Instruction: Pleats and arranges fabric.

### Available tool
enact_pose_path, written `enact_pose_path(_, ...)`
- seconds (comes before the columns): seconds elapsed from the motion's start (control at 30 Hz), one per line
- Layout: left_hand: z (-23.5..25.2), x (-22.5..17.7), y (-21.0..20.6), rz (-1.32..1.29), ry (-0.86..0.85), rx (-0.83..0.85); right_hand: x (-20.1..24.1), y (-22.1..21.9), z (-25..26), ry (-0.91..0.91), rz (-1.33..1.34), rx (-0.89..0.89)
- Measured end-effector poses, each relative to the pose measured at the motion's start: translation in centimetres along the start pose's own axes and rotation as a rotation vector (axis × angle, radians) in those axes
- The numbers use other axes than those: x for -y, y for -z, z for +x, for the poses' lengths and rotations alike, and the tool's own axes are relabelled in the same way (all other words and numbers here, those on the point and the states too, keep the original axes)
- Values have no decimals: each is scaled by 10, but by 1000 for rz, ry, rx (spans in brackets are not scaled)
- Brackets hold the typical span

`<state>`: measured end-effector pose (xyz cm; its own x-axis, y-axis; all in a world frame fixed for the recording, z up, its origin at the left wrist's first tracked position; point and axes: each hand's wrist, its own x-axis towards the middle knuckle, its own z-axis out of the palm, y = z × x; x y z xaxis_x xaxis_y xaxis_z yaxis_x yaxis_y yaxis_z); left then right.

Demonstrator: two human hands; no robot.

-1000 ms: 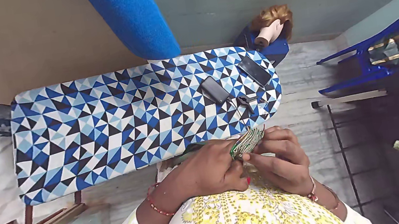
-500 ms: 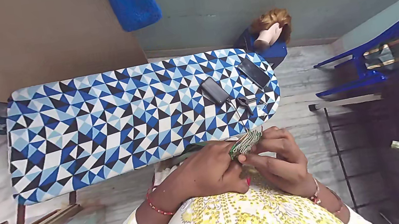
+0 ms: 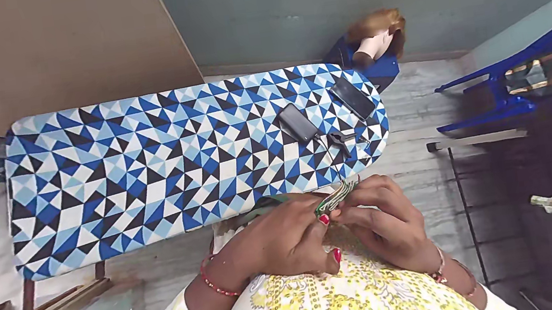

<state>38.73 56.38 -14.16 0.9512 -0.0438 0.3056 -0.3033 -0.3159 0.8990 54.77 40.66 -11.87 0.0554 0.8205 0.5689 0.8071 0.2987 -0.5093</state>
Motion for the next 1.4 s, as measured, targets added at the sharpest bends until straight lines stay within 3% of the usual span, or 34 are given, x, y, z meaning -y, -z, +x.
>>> enact_pose_path(0.73,10,1,-3,174,7,-89,3,5,6,-78,-90,34)
enact_pose_path(1.4,11,-4,-4,308,19,-71,2,7,5,-170,43,40)
